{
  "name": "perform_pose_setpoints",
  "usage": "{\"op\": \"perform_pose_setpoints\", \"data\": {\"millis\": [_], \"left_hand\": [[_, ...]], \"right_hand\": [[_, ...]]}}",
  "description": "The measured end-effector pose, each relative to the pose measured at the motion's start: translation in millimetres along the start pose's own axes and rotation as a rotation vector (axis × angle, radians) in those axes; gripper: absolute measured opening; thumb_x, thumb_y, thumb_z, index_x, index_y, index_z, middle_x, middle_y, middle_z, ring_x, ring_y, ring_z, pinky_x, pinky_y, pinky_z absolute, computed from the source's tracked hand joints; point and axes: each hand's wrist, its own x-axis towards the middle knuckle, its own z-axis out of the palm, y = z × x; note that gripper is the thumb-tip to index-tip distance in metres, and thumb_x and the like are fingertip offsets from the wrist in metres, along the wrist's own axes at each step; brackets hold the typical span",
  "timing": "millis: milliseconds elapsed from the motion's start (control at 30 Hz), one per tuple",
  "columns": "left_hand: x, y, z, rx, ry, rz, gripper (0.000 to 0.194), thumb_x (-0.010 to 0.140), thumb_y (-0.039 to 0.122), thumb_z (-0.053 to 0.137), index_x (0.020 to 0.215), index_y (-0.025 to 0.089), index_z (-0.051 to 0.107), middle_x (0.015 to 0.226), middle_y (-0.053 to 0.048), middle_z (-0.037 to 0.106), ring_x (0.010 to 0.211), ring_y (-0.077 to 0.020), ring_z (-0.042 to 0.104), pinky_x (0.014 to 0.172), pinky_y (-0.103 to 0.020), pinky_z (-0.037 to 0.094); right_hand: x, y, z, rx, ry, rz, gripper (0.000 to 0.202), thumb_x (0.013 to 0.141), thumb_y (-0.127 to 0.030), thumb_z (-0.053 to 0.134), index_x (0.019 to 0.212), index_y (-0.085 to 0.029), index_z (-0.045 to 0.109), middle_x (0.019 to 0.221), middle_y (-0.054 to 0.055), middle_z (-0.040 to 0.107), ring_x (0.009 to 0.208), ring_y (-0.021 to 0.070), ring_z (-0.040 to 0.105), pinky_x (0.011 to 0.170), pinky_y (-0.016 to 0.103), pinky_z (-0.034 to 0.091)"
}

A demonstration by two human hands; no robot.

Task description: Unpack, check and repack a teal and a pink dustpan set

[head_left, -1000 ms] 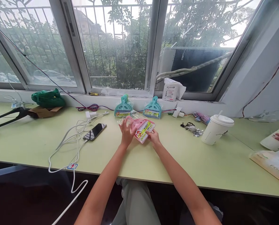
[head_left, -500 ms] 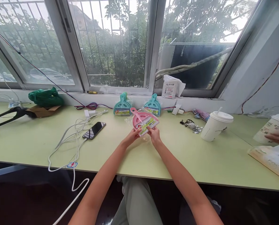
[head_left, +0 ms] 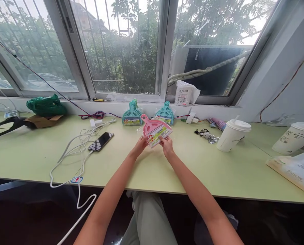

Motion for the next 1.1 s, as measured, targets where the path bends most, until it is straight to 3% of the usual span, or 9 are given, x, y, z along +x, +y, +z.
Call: {"op": "perform_pose_setpoints", "data": {"millis": [133, 300, 367, 467, 600, 733, 867, 1033, 1100], "left_hand": [[-1, -1, -0.5, 0.069, 0.089, -0.091, 0.059, 0.07, 0.033, 0.07, 0.125, 0.019, 0.053, 0.119, -0.01, 0.063, 0.102, -0.024, 0.063, 0.083, -0.035, 0.052], [4, 0, -10.4, 0.063, 0.273, -0.125, 0.051, 0.068, 0.024, 0.063, 0.118, 0.015, 0.056, 0.108, -0.01, 0.068, 0.088, -0.0227, 0.066, 0.068, -0.032, 0.055], [6, 3, -19.2, 0.03, 0.368, -0.15, 0.045, 0.069, 0.023, 0.059, 0.113, 0.013, 0.058, 0.106, -0.012, 0.068, 0.089, -0.0232, 0.066, 0.068, -0.032, 0.056], [7, 8, -32.1, -0.006, 0.433, -0.181, 0.04, 0.072, 0.024, 0.054, 0.109, 0.012, 0.058, 0.106, -0.013, 0.068, 0.095, -0.0246, 0.065, 0.072, -0.033, 0.057], [5, 10, -38.7, -0.047, 0.336, -0.194, 0.043, 0.073, 0.024, 0.052, 0.114, 0.011, 0.056, 0.11, -0.014, 0.067, 0.098, -0.0248, 0.065, 0.075, -0.033, 0.057], [2, 8, -36.5, 0.0, 0.227, -0.272, 0.049, 0.075, 0.025, 0.054, 0.122, 0.01, 0.052, 0.104, -0.015, 0.068, 0.078, -0.0217, 0.068, 0.061, -0.03, 0.056], [-2, 11, -33.2, 0.05, 0.161, -0.329, 0.053, 0.077, 0.026, 0.056, 0.126, 0.008, 0.049, 0.096, -0.015, 0.068, 0.063, -0.0186, 0.066, 0.055, -0.028, 0.053], [-9, 16, -25.3, 0.1, -0.007, -0.328, 0.054, 0.077, 0.03, 0.061, 0.127, 0.013, 0.048, 0.093, -0.013, 0.068, 0.062, -0.0179, 0.066, 0.058, -0.029, 0.055], [-11, 16, -23.3, 0.136, -0.049, -0.326, 0.056, 0.077, 0.033, 0.063, 0.127, 0.014, 0.047, 0.092, -0.013, 0.068, 0.06, -0.0182, 0.066, 0.055, -0.029, 0.053]], "right_hand": [[1, 3, 2, -0.042, -0.026, 0.071, 0.023, 0.073, -0.018, 0.069, 0.094, -0.018, 0.058, 0.099, 0.005, 0.069, 0.087, 0.0155, 0.068, 0.078, 0.027, 0.058], [11, -17, -11, -0.241, -0.26, 0.29, 0.017, 0.084, -0.029, 0.06, 0.091, -0.014, 0.062, 0.088, 0.01, 0.071, 0.079, 0.0178, 0.069, 0.077, 0.031, 0.057], [14, -28, -21, -0.446, -0.221, 0.184, 0.017, 0.086, -0.027, 0.056, 0.091, -0.013, 0.064, 0.088, 0.013, 0.07, 0.079, 0.0203, 0.069, 0.078, 0.036, 0.056], [15, -39, -33, -0.797, -0.161, -0.268, 0.03, 0.077, -0.01, 0.058, 0.104, -0.021, 0.066, 0.118, 0.008, 0.064, 0.11, 0.0236, 0.059, 0.096, 0.042, 0.048], [14, -40, -36, -1.02, -0.269, -0.63, 0.053, 0.071, -0.005, 0.063, 0.116, -0.033, 0.063, 0.142, -0.003, 0.045, 0.136, 0.0228, 0.032, 0.112, 0.045, 0.027], [18, -35, -35, -0.888, -0.292, -0.589, 0.013, 0.08, -0.024, 0.063, 0.087, -0.031, 0.073, 0.108, 0.001, 0.068, 0.112, 0.0215, 0.054, 0.105, 0.04, 0.034], [22, -33, -39, -0.763, -0.239, -0.502, 0.009, 0.079, -0.033, 0.066, 0.081, -0.03, 0.074, 0.093, 0.003, 0.07, 0.102, 0.0218, 0.056, 0.101, 0.037, 0.038], [28, -24, -42, -0.794, -0.105, -0.477, 0.01, 0.074, -0.028, 0.068, 0.082, -0.025, 0.073, 0.107, 0.006, 0.063, 0.109, 0.0219, 0.053, 0.102, 0.039, 0.039], [30, -18, -44, -0.718, -0.054, -0.405, 0.029, 0.069, -0.026, 0.072, 0.098, -0.023, 0.07, 0.122, 0.007, 0.055, 0.111, 0.0213, 0.053, 0.096, 0.036, 0.045]]}}
